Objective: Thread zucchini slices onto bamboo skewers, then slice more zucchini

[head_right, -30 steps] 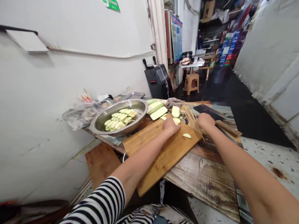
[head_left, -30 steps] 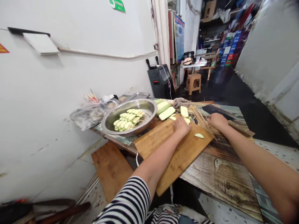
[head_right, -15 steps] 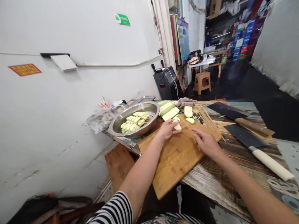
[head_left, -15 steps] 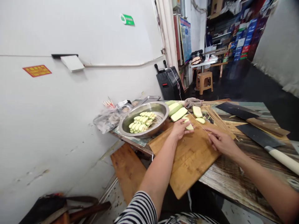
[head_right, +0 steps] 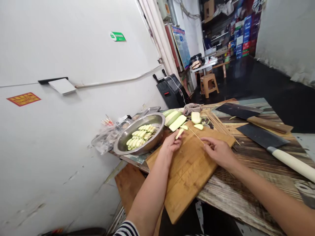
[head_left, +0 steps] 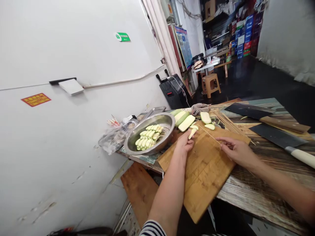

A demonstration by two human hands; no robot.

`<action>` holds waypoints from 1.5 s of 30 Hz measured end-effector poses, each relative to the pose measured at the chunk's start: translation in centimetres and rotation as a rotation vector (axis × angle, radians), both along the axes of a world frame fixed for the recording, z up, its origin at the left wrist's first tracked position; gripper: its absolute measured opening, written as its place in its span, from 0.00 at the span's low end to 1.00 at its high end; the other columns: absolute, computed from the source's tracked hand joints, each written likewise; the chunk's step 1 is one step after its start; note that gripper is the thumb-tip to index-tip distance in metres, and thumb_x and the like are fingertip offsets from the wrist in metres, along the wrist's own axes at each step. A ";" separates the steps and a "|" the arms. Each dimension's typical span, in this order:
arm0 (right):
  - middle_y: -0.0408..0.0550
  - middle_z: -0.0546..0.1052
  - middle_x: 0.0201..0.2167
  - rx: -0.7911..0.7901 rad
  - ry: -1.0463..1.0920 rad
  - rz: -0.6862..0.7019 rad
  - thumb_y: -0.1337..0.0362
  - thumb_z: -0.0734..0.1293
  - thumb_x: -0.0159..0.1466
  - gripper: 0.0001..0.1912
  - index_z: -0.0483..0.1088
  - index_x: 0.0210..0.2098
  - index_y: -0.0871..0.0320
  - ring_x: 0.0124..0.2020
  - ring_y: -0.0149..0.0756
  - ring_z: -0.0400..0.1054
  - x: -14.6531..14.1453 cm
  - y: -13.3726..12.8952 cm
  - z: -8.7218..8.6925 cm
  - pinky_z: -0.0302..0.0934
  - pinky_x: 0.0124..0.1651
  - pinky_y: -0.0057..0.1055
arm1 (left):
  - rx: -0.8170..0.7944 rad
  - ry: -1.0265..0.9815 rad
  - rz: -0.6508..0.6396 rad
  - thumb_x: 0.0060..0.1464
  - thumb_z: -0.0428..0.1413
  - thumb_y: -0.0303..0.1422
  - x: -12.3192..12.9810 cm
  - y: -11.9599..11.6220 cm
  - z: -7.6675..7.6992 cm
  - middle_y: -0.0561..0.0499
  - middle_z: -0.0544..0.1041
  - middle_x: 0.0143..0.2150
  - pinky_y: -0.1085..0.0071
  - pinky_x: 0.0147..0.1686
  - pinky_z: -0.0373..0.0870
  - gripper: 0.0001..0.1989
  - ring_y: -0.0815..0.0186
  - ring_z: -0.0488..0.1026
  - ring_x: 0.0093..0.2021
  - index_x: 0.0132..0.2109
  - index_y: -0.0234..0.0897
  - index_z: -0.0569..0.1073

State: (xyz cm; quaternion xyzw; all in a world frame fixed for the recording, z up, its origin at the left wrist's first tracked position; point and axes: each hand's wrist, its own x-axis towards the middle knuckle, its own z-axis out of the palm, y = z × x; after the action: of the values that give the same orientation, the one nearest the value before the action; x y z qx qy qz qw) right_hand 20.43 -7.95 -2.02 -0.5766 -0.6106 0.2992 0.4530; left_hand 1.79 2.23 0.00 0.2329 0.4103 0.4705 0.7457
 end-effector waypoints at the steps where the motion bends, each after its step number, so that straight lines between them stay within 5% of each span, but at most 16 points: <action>1: 0.43 0.71 0.18 0.052 -0.041 -0.022 0.56 0.61 0.56 0.21 0.73 0.43 0.61 0.17 0.31 0.63 -0.1 0.0 0.0 0.57 0.21 0.28 | -0.031 -0.049 0.016 0.59 0.49 0.27 -0.1 0.2 0.0 0.45 0.74 0.31 0.88 0.09 0.46 0.06 0.80 0.62 0.17 0.40 0.28 0.69; 6: 0.47 0.79 0.30 0.160 -0.156 0.035 0.57 0.59 0.59 0.18 0.76 0.40 0.57 0.29 0.37 0.71 -0.8 -0.4 -0.4 0.63 0.29 0.29 | -0.088 -0.120 0.092 0.59 0.48 0.24 -0.2 0.5 0.1 0.47 0.73 0.30 0.85 0.17 0.64 0.07 0.76 0.68 0.22 0.41 0.30 0.70; 11: 0.46 0.79 0.33 0.151 -0.273 0.058 0.59 0.57 0.61 0.20 0.74 0.47 0.56 0.29 0.35 0.71 -1.1 -0.8 -1.2 0.64 0.31 0.28 | -0.134 -0.074 0.163 0.58 0.48 0.23 0.1 0.4 0.2 0.41 0.75 0.34 0.71 0.30 0.76 0.07 0.65 0.76 0.32 0.41 0.27 0.69; 23: 0.46 0.80 0.29 0.078 -0.298 0.066 0.59 0.58 0.61 0.20 0.74 0.47 0.52 0.29 0.38 0.71 -1.4 -1.0 -1.5 0.62 0.32 0.31 | -0.113 -0.082 0.167 0.58 0.47 0.23 0.3 0.6 -0.2 0.37 0.76 0.40 0.69 0.35 0.77 0.09 0.61 0.76 0.39 0.45 0.25 0.68; 45: 0.47 0.78 0.25 0.063 -0.300 0.065 0.60 0.57 0.60 0.21 0.75 0.47 0.55 0.27 0.39 0.71 -1.5 -1.0 -1.5 0.62 0.29 0.31 | -0.057 -0.024 0.158 0.57 0.49 0.22 0.8 -0.1 0.3 0.35 0.76 0.40 0.69 0.35 0.77 0.07 0.60 0.77 0.38 0.41 0.23 0.69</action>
State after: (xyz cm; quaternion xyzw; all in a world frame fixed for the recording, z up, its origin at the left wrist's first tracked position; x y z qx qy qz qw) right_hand 18.93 -8.93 -3.55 -0.5801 -0.6990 0.2047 0.3646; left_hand 2.58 2.14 0.30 0.1728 0.4315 0.5187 0.7175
